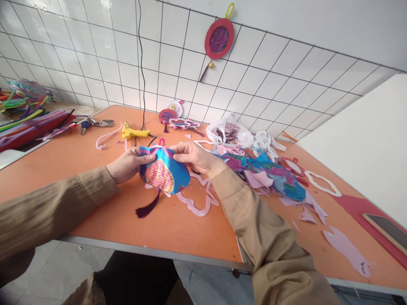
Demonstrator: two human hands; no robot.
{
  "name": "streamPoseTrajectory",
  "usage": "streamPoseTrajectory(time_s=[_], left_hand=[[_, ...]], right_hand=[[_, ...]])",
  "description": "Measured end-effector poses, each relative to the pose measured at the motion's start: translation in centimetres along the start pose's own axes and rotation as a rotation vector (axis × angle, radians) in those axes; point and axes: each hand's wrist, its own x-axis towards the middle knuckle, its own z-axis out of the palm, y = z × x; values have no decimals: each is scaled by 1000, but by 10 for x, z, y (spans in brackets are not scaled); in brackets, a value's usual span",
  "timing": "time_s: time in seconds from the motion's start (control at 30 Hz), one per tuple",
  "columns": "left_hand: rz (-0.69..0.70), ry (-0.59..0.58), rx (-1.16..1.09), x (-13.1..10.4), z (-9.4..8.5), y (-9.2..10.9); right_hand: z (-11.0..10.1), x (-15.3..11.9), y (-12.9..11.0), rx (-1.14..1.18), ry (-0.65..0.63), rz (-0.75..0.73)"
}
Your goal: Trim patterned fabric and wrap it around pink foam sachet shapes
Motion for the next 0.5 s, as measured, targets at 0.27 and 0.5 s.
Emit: streamPoseTrajectory(time_s=[0.27,0.5], left_hand=[[40,70,2,3,-4,-2],[7,82,-23,1,-3,-2]], right_hand=[[-4,-4,-6,-10,7,-3],[18,-2,-8,-297,138,20]])
